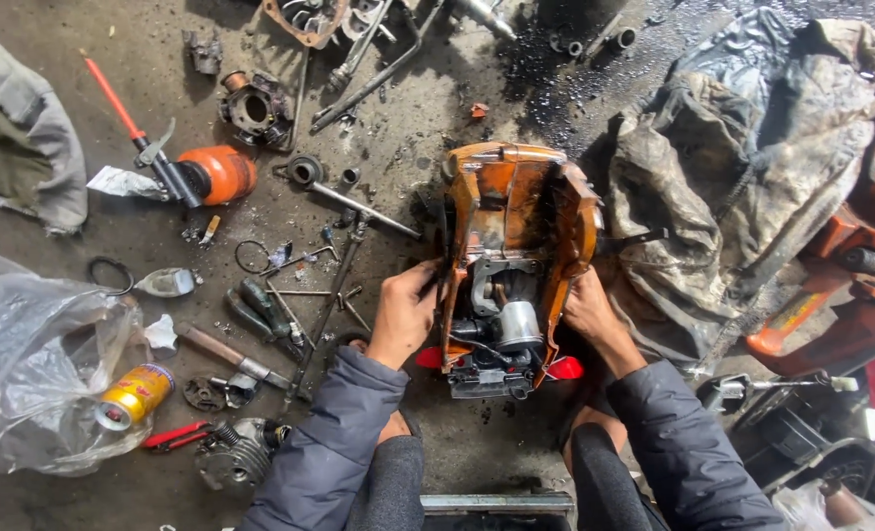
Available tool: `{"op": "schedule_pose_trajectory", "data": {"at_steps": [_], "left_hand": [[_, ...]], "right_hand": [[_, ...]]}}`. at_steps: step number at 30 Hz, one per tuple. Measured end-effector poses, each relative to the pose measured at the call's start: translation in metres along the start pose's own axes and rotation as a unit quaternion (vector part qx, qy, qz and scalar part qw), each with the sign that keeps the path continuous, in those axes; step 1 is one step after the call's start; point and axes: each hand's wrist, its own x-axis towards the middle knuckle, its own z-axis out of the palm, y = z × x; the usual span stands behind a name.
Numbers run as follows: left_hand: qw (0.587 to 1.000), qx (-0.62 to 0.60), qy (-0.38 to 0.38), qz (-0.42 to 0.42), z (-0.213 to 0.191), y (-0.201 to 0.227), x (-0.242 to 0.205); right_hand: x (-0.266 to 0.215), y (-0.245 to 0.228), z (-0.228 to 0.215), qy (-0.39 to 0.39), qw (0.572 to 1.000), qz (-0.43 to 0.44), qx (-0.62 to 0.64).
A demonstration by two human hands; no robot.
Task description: The person disassembles and reassembles a chainsaw engine, using various tools to remove and install components. They handle the engine parts carefully, ensuring proper alignment and fit.
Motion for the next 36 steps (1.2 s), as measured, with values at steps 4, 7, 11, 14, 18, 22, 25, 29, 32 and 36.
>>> {"op": "schedule_pose_trajectory", "data": {"at_steps": [4,7,11,14,18,22,25,29,32,36], "left_hand": [[0.996,-0.065,0.012,-0.052,0.006,-0.037,-0.002],[0.99,-0.112,0.01,-0.086,-0.001,-0.022,-0.009],[0.984,-0.136,-0.004,-0.111,-0.005,0.002,-0.004],[0.985,-0.113,-0.019,-0.129,-0.007,0.006,-0.002],[0.988,-0.078,-0.028,-0.127,-0.008,0.018,-0.005],[0.987,-0.085,-0.022,-0.132,-0.007,0.025,-0.006],[0.986,-0.102,-0.015,-0.131,-0.006,0.016,-0.007],[0.986,-0.096,-0.019,-0.131,-0.007,0.018,-0.007],[0.987,-0.089,-0.02,-0.134,-0.01,0.019,-0.005],[0.987,-0.082,-0.017,-0.137,-0.01,0.023,-0.004]], "right_hand": [[0.006,-0.043,0.004,0.04,0.999,0.006,-0.007],[0.022,-0.14,0.01,0.044,0.999,0.019,-0.017],[0.032,-0.194,0.013,0.037,0.996,0.015,-0.083],[0.031,-0.211,0.018,0.044,0.997,0.025,-0.063],[0.025,-0.202,0.023,0.051,0.997,0.043,-0.024],[0.021,-0.187,0.028,0.047,0.997,0.055,-0.02],[0.016,-0.173,0.03,0.048,0.996,0.061,-0.034],[0.011,-0.153,0.025,0.046,0.996,0.065,-0.027],[0.012,-0.149,0.02,0.042,0.996,0.067,-0.029],[0.014,-0.158,0.021,0.045,0.997,0.061,-0.027]]}}
